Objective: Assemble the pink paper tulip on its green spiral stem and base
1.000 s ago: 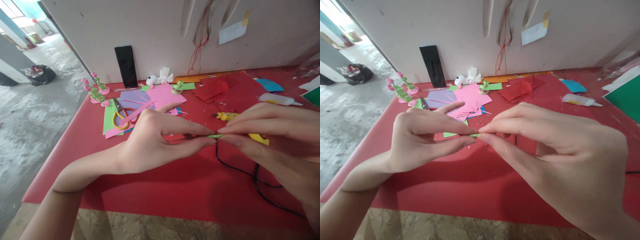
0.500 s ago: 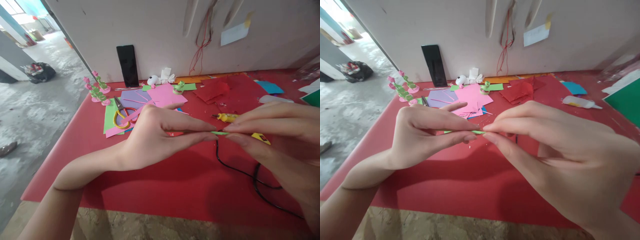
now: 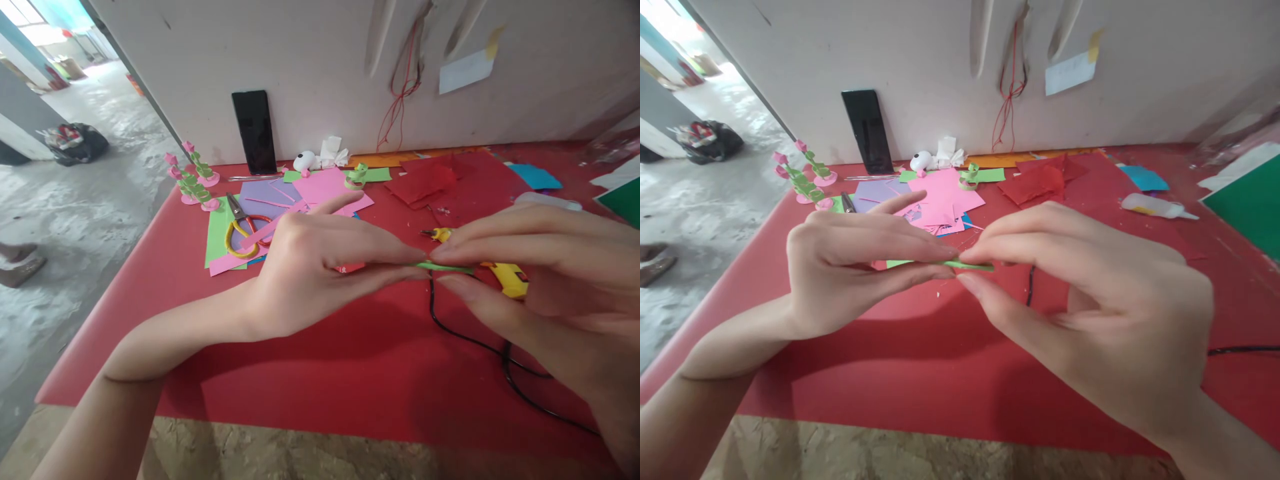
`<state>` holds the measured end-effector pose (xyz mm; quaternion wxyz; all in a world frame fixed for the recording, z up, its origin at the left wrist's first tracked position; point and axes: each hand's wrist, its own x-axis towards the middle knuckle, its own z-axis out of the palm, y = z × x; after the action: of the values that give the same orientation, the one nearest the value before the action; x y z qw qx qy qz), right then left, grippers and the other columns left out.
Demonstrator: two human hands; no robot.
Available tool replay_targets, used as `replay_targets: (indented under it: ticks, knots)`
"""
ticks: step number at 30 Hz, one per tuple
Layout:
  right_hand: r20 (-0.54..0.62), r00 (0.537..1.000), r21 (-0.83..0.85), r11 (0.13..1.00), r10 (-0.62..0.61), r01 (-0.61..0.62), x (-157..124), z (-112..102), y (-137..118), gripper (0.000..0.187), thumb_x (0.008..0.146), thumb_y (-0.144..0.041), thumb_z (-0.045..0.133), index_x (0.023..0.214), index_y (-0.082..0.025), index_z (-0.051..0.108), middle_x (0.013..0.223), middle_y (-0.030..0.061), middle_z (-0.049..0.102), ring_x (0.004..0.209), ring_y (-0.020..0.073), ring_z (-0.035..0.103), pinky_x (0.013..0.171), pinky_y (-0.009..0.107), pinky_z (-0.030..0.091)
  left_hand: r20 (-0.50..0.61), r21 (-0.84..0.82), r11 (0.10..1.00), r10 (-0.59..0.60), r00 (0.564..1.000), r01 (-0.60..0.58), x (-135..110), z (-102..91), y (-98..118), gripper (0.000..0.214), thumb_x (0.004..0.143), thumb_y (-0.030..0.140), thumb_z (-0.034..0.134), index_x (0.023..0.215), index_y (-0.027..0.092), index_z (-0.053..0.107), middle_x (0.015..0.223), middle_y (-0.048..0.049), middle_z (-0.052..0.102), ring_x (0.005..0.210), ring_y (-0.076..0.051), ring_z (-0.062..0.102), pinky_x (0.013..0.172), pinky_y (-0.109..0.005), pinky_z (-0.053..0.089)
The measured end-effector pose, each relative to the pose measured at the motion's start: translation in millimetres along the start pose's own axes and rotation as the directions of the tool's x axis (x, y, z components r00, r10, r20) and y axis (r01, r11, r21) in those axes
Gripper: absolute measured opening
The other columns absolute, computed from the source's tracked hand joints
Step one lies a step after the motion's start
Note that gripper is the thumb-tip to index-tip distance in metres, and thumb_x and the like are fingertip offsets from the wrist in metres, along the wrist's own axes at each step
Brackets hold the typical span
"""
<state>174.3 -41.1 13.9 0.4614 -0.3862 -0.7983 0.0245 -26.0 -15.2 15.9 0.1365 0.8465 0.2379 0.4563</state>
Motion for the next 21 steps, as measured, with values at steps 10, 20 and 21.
replay_targets:
  ticks: [10,20,21]
  knots:
    - [0.024,0.997,-0.014,0.997,-0.074,0.075,-1.5,-6.3,13.7,0.012,0.080,-0.019,0.069,0.086,-0.029,0.066,0.085,-0.0057,0.067,0.079,0.0100,0.062,0.073,0.029,0.051,0.047,0.107,0.987,0.117,0.992,-0.122,-1.0,-2.9,-3.7,0.015,0.089,0.018,0.060,0.093,0.026,0.072,0.091,0.0052,0.078,0.079,-0.009,0.074,0.112,-0.035,0.048]
    - [0.053,0.997,-0.034,0.998,0.053,-0.051,-6.0,-6.0,-1.1,0.005,0.084,-0.034,0.066,0.089,-0.032,0.066,0.089,-0.0075,0.067,0.079,0.0079,0.062,0.059,0.025,0.048,0.041,0.074,0.977,0.196,0.980,-0.199,-1.5,-4.6,-2.4,0.012,0.087,0.013,0.062,0.090,0.019,0.072,0.088,0.0006,0.078,0.076,-0.010,0.074,0.097,-0.025,0.057]
    - [0.054,0.996,-0.069,0.995,0.070,-0.066,-6.9,-7.0,-1.4,0.006,0.085,-0.037,0.065,0.089,-0.033,0.067,0.090,-0.0085,0.067,0.079,0.0076,0.062,0.056,0.024,0.046,0.046,0.076,0.977,0.197,0.979,-0.200,-1.6,-4.8,-1.7,0.012,0.087,0.013,0.062,0.090,0.020,0.072,0.088,0.0014,0.078,0.078,-0.010,0.074,0.095,-0.023,0.057]
